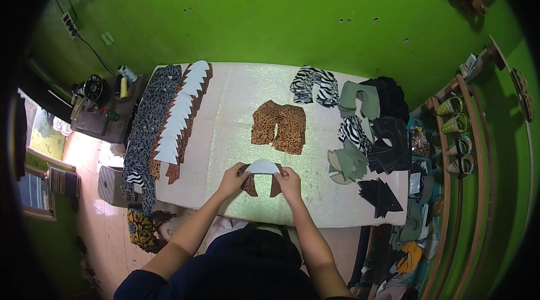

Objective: Organizing and stacking various patterned and colored fabric cutouts on a work table.

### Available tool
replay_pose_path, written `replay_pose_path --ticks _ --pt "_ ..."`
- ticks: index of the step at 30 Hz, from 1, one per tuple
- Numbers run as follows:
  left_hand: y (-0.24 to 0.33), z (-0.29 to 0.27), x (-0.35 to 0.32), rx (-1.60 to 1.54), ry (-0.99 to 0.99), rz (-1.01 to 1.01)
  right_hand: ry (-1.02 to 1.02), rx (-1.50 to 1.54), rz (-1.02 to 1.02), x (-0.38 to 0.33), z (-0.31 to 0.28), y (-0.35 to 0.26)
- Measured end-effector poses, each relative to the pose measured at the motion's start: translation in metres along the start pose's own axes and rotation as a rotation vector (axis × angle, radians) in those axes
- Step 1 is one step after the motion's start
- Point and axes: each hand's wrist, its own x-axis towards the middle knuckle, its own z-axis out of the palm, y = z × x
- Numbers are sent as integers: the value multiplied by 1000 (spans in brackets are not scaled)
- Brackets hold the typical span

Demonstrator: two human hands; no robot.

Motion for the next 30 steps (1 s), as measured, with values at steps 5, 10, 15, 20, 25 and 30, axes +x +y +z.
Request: replay_pose_path --ticks 5,10,15,20,25,30 --pt "-27 -44 -21 -52 79 -123 -179 270 171 -14 48 -17" --pt "-60 -112 -45 42 206 -183 -307 174 171 -23 123 -12" --pt "-113 -188 -64 99 370 -53 -368 6 87 -31 220 -14" --pt "-129 -250 -68 173 344 -139 -277 -21 55 -43 288 -31" --pt "-148 -282 -53 192 305 -54 -178 -95 49 -48 323 -42" --pt "-170 -285 -45 249 286 26 -5 -343 -52 -58 335 -53"
